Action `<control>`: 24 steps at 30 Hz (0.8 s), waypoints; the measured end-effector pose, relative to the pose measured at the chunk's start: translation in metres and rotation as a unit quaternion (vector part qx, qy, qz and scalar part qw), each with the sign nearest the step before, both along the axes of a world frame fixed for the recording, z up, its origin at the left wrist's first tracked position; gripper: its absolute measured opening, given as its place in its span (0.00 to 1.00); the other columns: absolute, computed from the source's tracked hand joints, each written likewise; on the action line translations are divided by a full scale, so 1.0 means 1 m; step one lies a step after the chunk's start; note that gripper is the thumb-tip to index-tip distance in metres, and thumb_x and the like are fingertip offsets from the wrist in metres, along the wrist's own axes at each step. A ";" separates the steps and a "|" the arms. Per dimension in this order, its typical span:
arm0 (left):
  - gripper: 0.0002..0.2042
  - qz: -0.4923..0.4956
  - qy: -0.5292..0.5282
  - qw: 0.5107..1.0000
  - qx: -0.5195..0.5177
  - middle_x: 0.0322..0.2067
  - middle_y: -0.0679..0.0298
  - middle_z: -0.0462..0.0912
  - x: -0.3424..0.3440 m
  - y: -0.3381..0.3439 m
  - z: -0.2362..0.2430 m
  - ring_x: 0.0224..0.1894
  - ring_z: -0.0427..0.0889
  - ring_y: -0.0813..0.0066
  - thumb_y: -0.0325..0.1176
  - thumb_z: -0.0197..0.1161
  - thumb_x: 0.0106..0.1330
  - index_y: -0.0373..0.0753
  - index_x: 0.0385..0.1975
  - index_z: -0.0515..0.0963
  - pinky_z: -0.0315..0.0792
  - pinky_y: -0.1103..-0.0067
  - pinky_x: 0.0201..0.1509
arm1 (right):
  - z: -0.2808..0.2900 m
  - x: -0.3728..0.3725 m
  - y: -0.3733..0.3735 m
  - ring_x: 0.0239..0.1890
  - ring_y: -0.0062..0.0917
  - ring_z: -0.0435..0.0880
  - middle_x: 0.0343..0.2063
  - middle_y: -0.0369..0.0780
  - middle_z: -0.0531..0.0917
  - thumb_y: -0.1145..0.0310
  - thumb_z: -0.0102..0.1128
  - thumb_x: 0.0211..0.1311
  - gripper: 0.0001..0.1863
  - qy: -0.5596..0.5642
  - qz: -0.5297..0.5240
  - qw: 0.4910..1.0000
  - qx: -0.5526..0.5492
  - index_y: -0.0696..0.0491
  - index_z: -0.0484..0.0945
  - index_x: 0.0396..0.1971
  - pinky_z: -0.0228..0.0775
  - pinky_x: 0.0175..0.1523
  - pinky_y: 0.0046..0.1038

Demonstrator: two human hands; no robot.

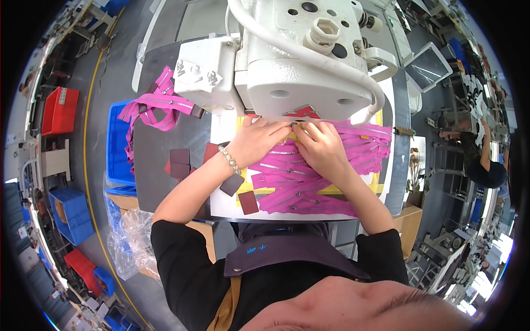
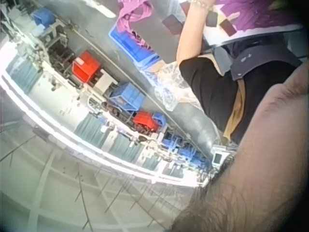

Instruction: Using a sewing machine to attach small square pieces to long pink straps.

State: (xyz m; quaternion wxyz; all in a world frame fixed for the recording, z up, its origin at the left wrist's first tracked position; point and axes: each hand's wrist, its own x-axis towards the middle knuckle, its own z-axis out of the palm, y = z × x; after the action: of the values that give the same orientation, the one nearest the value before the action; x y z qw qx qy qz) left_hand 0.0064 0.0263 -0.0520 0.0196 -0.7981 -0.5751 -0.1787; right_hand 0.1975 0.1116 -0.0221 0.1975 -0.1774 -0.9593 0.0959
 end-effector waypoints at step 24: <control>0.23 0.145 0.101 0.983 -0.045 0.44 0.68 0.75 0.023 -0.003 0.010 0.49 0.73 0.71 0.47 0.63 0.54 0.52 0.52 0.74 0.55 0.56 0.61 | -0.007 -0.005 -0.006 0.39 0.32 0.77 0.31 0.39 0.76 0.73 0.58 0.46 0.13 0.022 -0.045 0.997 0.056 0.60 0.79 0.34 0.68 0.44 0.30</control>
State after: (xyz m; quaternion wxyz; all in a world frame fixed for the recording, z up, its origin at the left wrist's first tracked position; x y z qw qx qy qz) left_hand 0.0293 0.0235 -0.0424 0.0672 -0.7201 -0.6874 -0.0660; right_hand 0.1921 0.1052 -0.0291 0.2327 -0.2066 -0.9496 0.0372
